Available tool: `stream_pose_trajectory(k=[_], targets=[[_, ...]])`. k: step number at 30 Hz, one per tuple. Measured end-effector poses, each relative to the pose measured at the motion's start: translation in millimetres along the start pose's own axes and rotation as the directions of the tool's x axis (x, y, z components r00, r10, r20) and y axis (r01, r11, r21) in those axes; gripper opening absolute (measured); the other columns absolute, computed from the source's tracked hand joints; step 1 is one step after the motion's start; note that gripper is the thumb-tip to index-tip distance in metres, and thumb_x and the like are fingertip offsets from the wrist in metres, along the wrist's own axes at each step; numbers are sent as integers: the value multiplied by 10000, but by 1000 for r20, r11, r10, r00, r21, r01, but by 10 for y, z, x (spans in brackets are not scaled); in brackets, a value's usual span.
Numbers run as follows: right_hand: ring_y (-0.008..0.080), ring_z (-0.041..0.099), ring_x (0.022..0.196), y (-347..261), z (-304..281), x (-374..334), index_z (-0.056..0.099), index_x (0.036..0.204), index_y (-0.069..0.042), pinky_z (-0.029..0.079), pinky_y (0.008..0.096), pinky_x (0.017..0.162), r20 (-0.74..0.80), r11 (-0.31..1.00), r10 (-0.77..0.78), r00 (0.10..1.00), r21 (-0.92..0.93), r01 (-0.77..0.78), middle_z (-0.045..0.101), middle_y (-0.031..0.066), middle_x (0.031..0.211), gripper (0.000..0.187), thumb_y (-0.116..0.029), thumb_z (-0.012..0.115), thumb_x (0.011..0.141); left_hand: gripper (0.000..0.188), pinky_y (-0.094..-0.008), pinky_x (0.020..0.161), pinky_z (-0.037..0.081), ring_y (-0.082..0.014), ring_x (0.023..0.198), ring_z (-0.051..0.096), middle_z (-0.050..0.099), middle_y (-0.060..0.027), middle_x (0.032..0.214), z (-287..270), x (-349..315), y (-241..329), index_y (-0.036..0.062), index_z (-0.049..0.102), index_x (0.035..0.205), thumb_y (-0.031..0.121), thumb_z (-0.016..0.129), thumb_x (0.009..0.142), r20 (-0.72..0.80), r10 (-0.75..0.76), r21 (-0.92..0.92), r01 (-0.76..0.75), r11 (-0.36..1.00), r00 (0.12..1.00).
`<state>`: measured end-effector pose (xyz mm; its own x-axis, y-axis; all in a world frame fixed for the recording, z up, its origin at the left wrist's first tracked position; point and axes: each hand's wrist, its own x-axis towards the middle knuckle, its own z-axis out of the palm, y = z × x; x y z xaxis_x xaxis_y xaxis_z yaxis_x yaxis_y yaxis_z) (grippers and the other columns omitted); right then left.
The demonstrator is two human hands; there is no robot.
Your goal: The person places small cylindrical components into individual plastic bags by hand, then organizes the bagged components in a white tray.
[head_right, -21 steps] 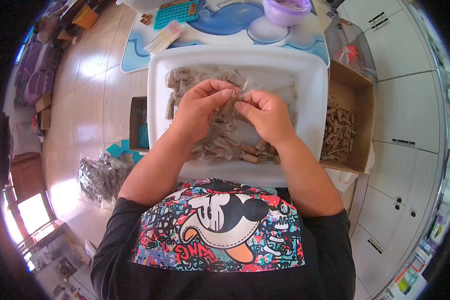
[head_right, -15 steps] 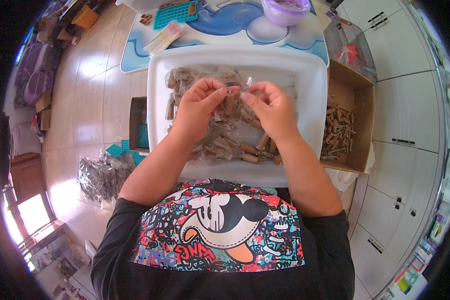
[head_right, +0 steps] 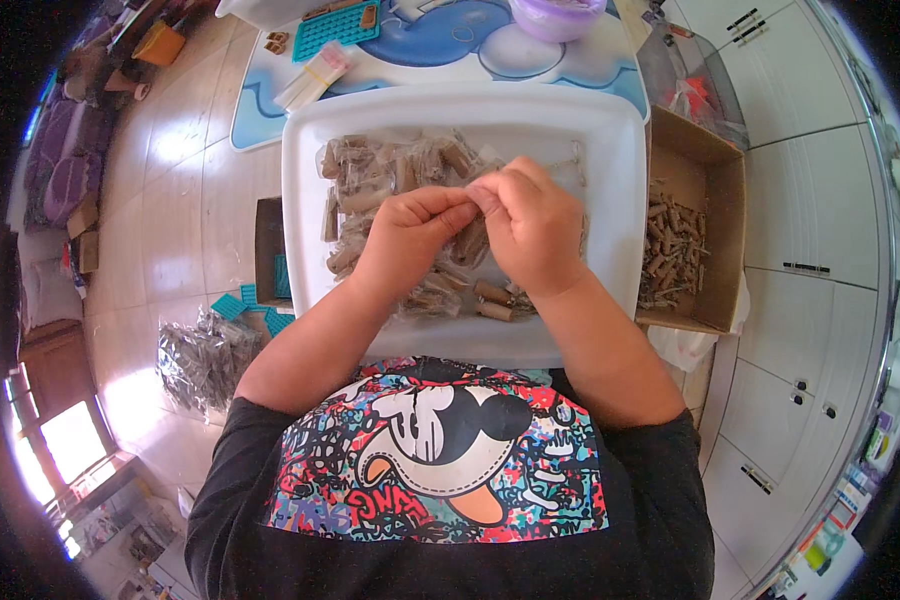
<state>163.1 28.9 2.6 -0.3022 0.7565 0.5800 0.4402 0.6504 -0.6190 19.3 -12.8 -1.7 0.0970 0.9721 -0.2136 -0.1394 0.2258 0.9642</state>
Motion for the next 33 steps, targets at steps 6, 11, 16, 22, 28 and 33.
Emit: stream_pose_trajectory(k=[6,11,16,22,28,33], targets=[[65,415,538,221,-145,57,544,810,-67,317,190,488,5,478,696,718,744,-468,513,13,679,126,-155,507,892,186,-190,686,424,-52,779,534,636,-24,877,0,-26,114,-8,625,1004,86,553,860,-63,53,-58,-57,997,997],[33,327,514,150,-174,84,550,869,-60,261,160,471,228,269,715,661,783,-561,466,-38,665,157,-203,496,907,189,-199,688,443,-63,800,555,644,-41,956,-123,1,162,19,616,1024,103,542,871,-131,-21,-154,0,988,991],[8,398,573,46,-108,19,595,896,-34,307,149,508,404,458,618,675,513,-726,531,-59,687,130,-151,602,840,168,-191,661,445,-41,733,535,646,-34,936,-152,-2,197,24,618,996,106,553,865,-135,-38,-147,18,989,990],[10,451,636,67,-54,-20,604,860,-20,356,158,558,368,529,573,732,517,-673,546,-52,717,92,-107,603,831,143,-207,672,477,-59,765,561,642,-39,937,-155,7,141,27,607,974,98,548,864,-143,-36,-161,13,987,989],[0,425,608,77,-50,-28,603,866,-22,328,146,525,410,362,611,678,617,-699,536,-55,718,98,-113,609,829,105,-239,694,505,-101,808,593,632,-57,938,-188,10,175,29,601,914,49,511,865,-135,-92,-237,57,970,987],[-6,404,587,100,-105,-3,608,887,-25,309,140,503,485,208,639,597,638,-741,523,-64,691,117,-124,619,826,106,-248,696,508,-111,798,590,627,-73,924,-209,11,149,23,589,857,4,485,854,-109,-50,-293,16,956,993]])
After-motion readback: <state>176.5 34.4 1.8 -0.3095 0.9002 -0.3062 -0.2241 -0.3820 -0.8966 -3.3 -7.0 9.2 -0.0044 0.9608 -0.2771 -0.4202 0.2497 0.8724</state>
